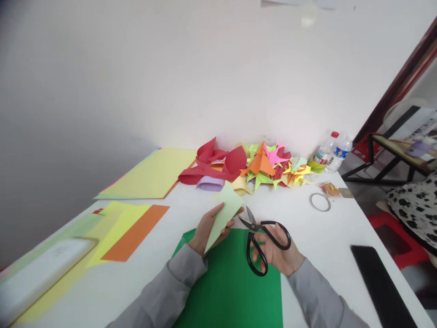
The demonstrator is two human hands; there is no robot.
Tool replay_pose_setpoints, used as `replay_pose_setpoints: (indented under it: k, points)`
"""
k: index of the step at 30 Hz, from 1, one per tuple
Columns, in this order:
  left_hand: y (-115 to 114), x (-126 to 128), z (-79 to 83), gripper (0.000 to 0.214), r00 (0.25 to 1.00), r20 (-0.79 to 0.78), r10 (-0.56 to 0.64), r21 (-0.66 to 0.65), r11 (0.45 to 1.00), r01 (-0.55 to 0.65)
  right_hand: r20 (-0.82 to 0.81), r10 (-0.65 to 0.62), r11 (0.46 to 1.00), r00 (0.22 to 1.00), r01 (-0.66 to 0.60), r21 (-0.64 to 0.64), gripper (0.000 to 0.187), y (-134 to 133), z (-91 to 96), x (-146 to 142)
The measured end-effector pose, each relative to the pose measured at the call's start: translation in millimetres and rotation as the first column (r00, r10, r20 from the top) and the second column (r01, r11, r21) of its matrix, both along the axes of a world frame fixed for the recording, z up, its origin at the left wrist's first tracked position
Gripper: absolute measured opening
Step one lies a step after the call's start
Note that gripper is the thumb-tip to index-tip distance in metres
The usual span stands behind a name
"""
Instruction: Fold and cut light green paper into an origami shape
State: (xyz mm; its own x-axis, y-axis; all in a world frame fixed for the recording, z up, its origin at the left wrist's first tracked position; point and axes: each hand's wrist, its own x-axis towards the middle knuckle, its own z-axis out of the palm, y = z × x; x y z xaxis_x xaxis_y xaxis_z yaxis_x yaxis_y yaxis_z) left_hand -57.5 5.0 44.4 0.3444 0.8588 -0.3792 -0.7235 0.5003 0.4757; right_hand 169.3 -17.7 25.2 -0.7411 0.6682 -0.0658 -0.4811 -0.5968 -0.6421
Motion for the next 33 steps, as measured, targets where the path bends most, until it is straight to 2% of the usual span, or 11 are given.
replay_pose_setpoints:
  k: [5,13,21,26,33]
  points:
    - [3,3,-4.9,0.049,0.999,-0.038,-0.004,-0.02,1.0,0.004,-0.025,-0.008,1.0,1.0,0.008,-0.008,0.062,2,-5.5,3]
    - [3,11,-13.0,0.05,0.995,-0.077,-0.064,-0.014,0.998,0.063,-0.043,-0.019,1.0,0.999,0.018,-0.019,0.06,1,0.1,8]
    - [1,10,-8.3,0.048,0.996,-0.083,0.032,-0.047,0.998,-0.036,-0.069,0.004,0.999,0.998,-0.008,-0.051,0.059,0,1.0,9]
    - [1,12,-8.2,0.048,0.992,-0.126,0.027,-0.094,0.995,-0.039,-0.072,-0.007,0.999,0.997,0.003,-0.052,0.061,1,-1.5,9]
    - [1,3,-12.5,0.046,0.997,-0.065,0.033,-0.123,0.992,-0.041,-0.074,-0.043,0.997,0.996,0.039,-0.062,0.06,3,-1.8,11]
